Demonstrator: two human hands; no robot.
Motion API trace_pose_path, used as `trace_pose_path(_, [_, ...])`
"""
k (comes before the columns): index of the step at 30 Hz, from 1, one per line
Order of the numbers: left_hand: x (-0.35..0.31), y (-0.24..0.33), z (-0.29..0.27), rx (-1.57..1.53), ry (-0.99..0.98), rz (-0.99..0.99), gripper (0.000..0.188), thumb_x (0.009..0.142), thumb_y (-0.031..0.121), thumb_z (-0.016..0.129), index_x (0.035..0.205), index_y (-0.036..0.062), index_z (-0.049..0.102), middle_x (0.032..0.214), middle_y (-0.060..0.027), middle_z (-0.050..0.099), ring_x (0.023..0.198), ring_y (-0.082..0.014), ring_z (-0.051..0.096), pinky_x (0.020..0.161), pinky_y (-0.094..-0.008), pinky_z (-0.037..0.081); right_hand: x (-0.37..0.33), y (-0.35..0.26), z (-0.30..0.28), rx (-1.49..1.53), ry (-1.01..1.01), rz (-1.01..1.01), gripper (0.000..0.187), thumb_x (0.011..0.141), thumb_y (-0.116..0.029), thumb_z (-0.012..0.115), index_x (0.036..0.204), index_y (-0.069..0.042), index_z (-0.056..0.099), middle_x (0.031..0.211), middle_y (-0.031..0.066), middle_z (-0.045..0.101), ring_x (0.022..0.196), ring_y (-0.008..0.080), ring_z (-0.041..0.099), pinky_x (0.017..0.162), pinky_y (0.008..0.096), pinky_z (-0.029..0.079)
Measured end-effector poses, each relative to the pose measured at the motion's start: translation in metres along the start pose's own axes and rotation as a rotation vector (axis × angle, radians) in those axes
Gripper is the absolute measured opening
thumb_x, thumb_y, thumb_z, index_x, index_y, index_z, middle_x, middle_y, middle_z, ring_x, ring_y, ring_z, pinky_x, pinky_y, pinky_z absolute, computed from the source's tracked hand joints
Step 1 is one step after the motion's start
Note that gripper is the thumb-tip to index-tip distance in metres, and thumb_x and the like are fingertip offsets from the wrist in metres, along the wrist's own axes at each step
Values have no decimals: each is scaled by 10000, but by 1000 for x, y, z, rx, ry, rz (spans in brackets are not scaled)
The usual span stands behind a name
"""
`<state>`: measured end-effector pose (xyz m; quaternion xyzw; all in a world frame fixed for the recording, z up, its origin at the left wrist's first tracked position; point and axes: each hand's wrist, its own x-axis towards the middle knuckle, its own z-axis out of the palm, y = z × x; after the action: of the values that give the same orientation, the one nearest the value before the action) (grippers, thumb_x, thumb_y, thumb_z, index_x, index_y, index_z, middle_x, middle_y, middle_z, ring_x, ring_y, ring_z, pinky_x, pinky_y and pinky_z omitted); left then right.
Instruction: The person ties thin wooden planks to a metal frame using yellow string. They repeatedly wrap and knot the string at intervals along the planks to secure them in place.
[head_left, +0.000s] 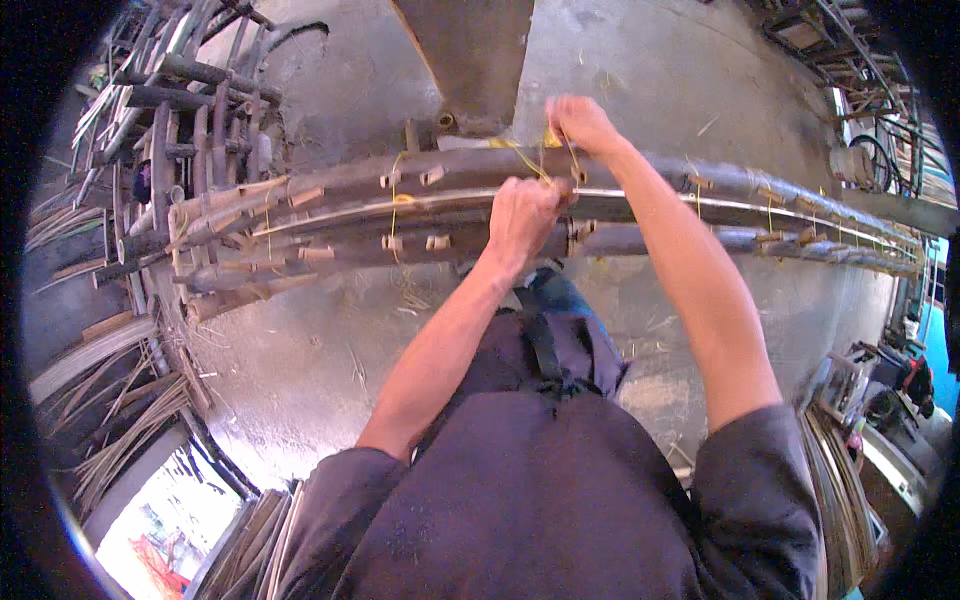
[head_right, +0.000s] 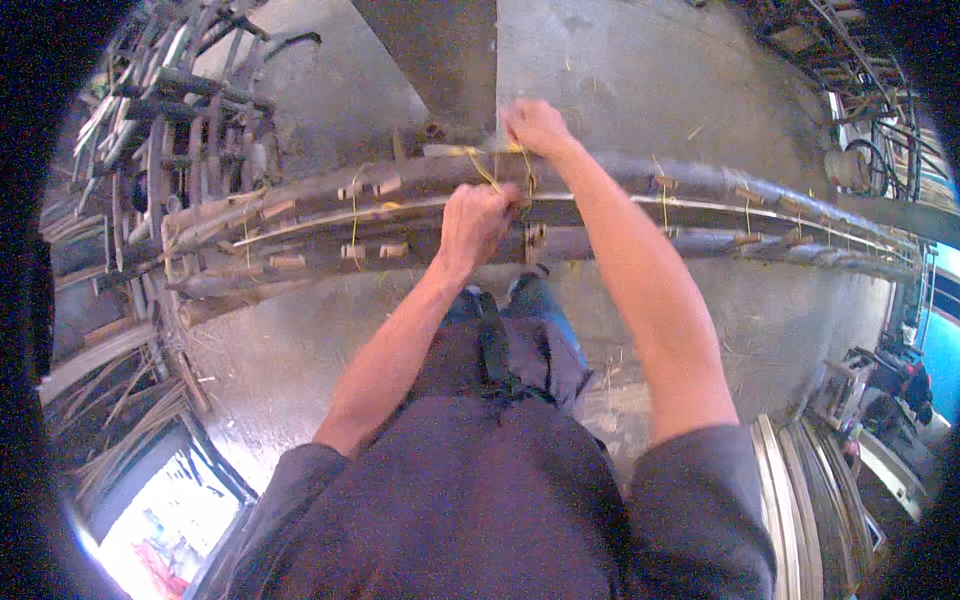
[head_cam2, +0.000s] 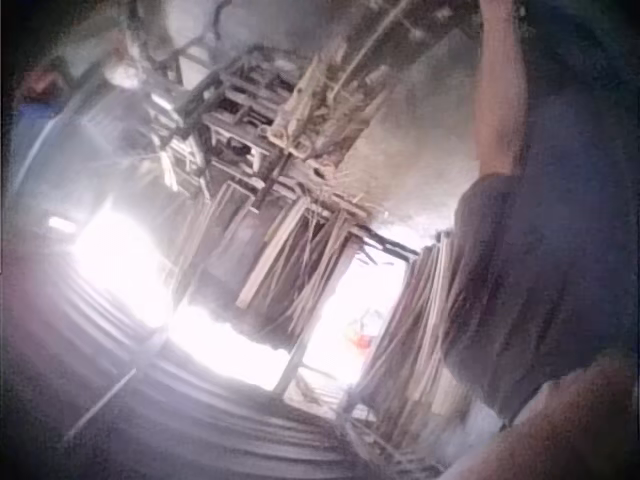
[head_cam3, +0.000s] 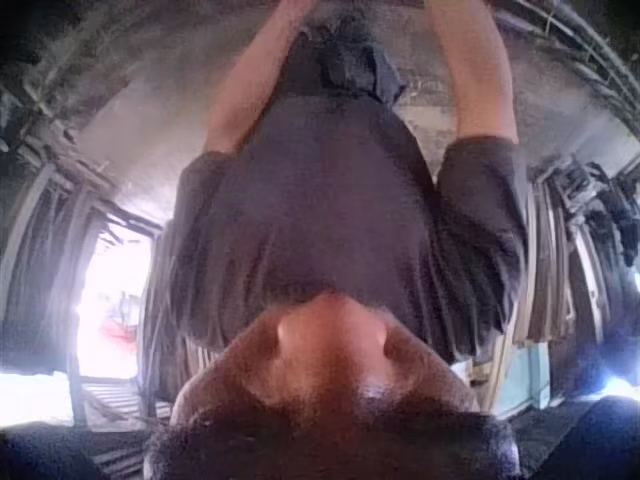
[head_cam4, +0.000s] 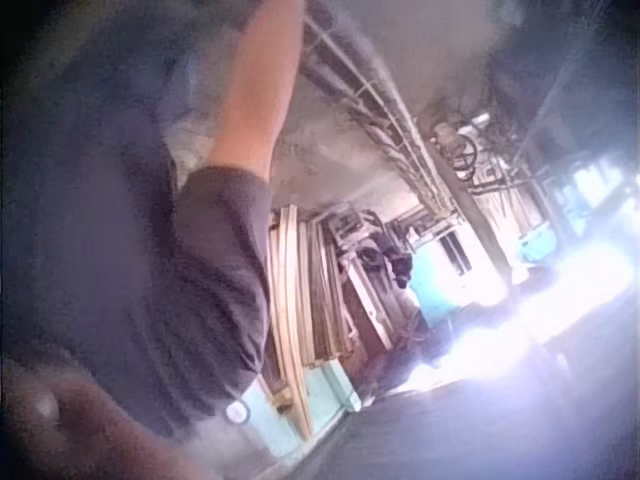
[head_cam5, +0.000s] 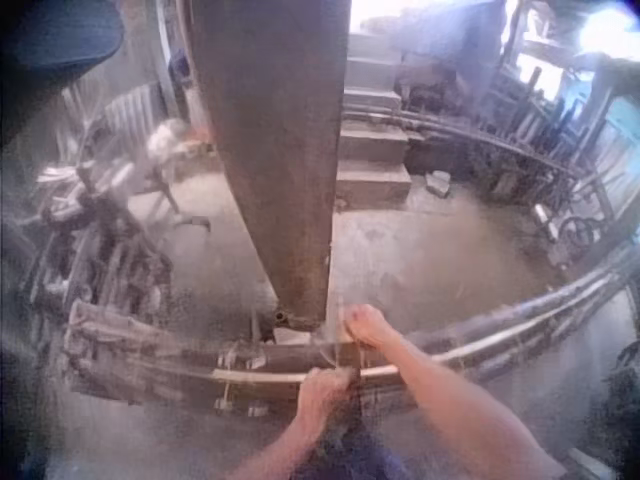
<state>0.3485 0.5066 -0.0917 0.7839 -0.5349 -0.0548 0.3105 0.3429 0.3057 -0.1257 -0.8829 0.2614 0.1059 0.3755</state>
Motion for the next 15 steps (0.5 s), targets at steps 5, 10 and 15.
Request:
trace_pose_path(5, [-31, -14, -7, 39, -2, -112, 157, 834, 259, 631, 818, 110, 679, 763, -76, 670, 725, -251, 640, 616, -386, 441, -199, -75, 25, 276, -165, -441, 187, 896, -171, 516, 814, -39, 620, 771, 139, 635, 812, 272, 636, 729, 381, 499])
trace_pose_path(10, [21, 25, -41, -760, -135, -247, 348, 964, 336, 504, 787, 56, 611, 732, -19, 609, 777, -88, 562, 765, -291, 463, -183, -36, 126, -132, 9, -584, 185, 818, -203, 563, 706, -57, 585, 682, 114, 635, 667, 278, 659, 598, 386, 536])
trace_pose_path(15, [101, -79, 22, -791, -331, -649, 281, 939, 310, 477, 793, 86, 563, 682, -1, 540, 632, -114, 536, 552, -306, 439, -208, -44, 106, -253, -300, -479, 120, 777, -161, 594, 814, -48, 574, 928, 146, 631, 861, 300, 628, 715, 387, 525])
